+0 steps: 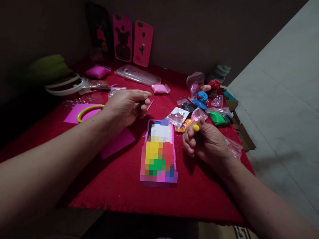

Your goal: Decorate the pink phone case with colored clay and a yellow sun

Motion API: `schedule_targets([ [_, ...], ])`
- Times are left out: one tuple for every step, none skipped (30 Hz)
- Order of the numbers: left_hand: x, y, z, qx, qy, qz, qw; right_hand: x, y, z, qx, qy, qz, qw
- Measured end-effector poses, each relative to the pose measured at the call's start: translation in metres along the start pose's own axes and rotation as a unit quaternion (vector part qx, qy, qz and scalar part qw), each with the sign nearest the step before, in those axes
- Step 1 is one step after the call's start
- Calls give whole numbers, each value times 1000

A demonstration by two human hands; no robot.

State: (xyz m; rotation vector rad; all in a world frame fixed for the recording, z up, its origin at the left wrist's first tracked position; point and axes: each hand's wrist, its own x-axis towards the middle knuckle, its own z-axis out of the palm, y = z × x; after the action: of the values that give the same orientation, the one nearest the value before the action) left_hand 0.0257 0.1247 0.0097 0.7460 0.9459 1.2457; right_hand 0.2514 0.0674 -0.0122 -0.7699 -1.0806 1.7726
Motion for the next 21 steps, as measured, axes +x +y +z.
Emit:
schedule_targets([
  [0, 0, 0, 1, 0, 1, 1000, 0, 0, 0, 2, -3, 3, 1000],
  [-1, 0, 0, 3, 2, 2, 1000, -1, -1, 0, 1, -4, 9, 1000],
  [-1, 0, 1, 3, 4, 3, 1000, -2, -2, 0, -2, -3, 18, 1000],
  [-1, 0, 1, 3, 5, 4, 1000, -3, -3, 1, -8, -1, 28, 1000],
  [-1, 0, 1, 2, 5, 4, 1000, -3, -4, 1, -14, 0, 38, 999],
  [-1, 0, 1, 1, 4, 5, 1000, -4, -5, 2, -19, 1, 45, 999],
  [-1, 0, 1, 0, 2, 6, 1000, -4, -6, 3, -22, 1, 47, 999],
  [-1, -1, 0, 1, -1, 8, 1000, -4, -6, 3, -24, -1, 45, 999],
  [0, -1, 0, 3, -3, 10, 1000, -4, -5, 3, -24, -6, 39, 999],
  [0, -1, 0, 5, -3, 11, 1000, -4, -5, 3, -24, -11, 31, 999],
  [0, -1, 0, 5, -3, 11, 1000, -3, -4, 2, -24, -16, 22, 999],
  [0, -1, 0, 6, -2, 9, 1000, -3, -3, 1, -24, -21, 14, 999],
  [0, -1, 0, 6, -1, 8, 1000, -2, -2, 0, -24, -27, 7, 999],
  [0, -1, 0, 5, 0, 7, 1000, -2, -1, -1, -24, -32, 1, 999],
  [0, -1, 0, 5, 0, 8, 1000, -2, -1, -2, -23, -36, -4, 999],
  [0, -1, 0, 6, -1, 9, 1000, -2, -1, -3, -21, -39, -8, 999],
  [0, 0, 0, 7, -1, 11, 1000, -2, -1, -3, -21, -40, -10, 999],
  [0, 0, 0, 6, -2, 11, 1000, -2, -1, -4, -21, -38, -13, 999],
  [0, 0, 0, 5, -4, 10, 1000, -2, -2, -4, -20, -33, -15, 999],
  [0, 0, 0, 4, -6, 7, 1000, -2, -2, -3, -20, -25, -19, 999],
  [0, -1, 0, 3, -6, 5, 1000, -2, -3, -3, -20, -16, -25, 999],
])
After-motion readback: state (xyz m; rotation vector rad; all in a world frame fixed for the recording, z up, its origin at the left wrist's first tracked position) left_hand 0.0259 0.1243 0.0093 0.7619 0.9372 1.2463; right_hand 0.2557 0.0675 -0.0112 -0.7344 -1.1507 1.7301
